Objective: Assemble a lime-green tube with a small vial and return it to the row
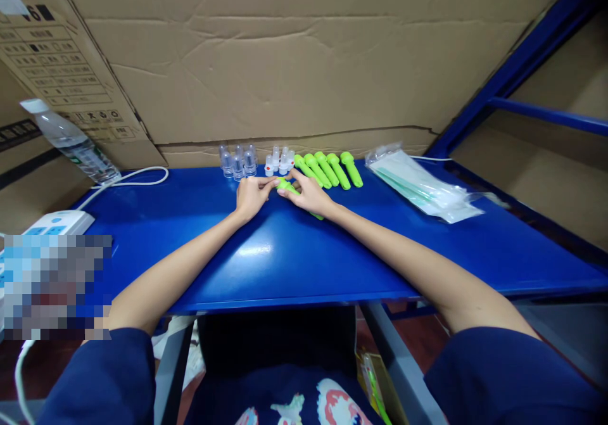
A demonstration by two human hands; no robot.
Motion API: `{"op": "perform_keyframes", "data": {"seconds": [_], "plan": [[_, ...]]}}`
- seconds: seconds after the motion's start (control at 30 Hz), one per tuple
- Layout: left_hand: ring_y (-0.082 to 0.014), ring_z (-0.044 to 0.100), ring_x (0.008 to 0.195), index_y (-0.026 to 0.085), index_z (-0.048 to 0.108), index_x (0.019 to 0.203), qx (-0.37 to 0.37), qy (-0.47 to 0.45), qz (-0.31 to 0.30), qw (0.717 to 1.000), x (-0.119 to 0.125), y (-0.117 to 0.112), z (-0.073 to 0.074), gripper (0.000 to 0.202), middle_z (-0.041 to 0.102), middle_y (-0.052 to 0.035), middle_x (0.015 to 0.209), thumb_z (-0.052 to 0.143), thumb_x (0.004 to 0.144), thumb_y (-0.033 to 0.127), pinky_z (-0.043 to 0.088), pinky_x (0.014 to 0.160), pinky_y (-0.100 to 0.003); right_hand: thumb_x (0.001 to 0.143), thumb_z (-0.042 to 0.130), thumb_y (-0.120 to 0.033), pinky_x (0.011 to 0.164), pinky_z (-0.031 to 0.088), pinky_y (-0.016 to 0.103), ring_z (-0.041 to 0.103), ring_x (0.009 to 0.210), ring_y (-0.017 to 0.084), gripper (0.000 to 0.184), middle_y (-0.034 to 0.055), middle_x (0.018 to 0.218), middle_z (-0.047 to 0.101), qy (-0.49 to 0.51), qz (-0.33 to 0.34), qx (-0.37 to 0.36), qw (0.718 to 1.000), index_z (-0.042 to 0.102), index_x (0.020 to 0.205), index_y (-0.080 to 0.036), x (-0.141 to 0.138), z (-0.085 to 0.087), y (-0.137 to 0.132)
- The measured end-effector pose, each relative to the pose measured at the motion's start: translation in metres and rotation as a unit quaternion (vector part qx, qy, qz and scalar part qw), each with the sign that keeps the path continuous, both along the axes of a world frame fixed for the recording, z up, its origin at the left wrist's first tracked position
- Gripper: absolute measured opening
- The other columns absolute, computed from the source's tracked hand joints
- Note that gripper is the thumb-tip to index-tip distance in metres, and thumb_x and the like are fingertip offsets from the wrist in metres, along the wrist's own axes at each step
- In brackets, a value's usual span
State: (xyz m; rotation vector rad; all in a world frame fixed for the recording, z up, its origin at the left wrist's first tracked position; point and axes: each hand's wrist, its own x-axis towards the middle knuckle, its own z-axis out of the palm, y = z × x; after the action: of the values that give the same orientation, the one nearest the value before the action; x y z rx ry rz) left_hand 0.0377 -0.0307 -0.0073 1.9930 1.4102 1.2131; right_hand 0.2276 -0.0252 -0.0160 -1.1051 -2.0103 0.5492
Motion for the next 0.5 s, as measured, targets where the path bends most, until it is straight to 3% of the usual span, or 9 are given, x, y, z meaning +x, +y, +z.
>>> {"op": "perform_keyframes", "data": {"seconds": [0.23,0.5], "plan": [[-0.0179,0.070,0.058,0.019,0.083,0.108,0.006,-0.019,0.001,1.000,-0.0008,0.0019,-0.0013,0.027,0.081,-0.0078,0.081,0.071,0.092,0.037,0.051,0.060,-0.027,0.083,0.065,-0.060,0.055,0.031,0.028,0.049,0.053,0.017,0.046,-0.0059,0.057,0.049,0.003,-0.004,-0.013,1.000,0.049,0.103,-0.022,0.0003,-0.0013,0.0009],[-0.0214,0.076,0.072,0.019,0.084,0.105,0.011,-0.038,0.002,0.999,0.0014,-0.0011,0.0003,0.021,0.082,-0.0091,0.090,0.072,0.092,0.030,0.056,0.068,-0.028,0.085,0.065,-0.057,0.055,0.032,0.029,0.051,0.054,0.017,0.044,-0.0057,0.059,0.050,-0.002,-0.005,-0.011,1.000,0.050,0.105,-0.021,0.0002,-0.0020,0.0018]]}}
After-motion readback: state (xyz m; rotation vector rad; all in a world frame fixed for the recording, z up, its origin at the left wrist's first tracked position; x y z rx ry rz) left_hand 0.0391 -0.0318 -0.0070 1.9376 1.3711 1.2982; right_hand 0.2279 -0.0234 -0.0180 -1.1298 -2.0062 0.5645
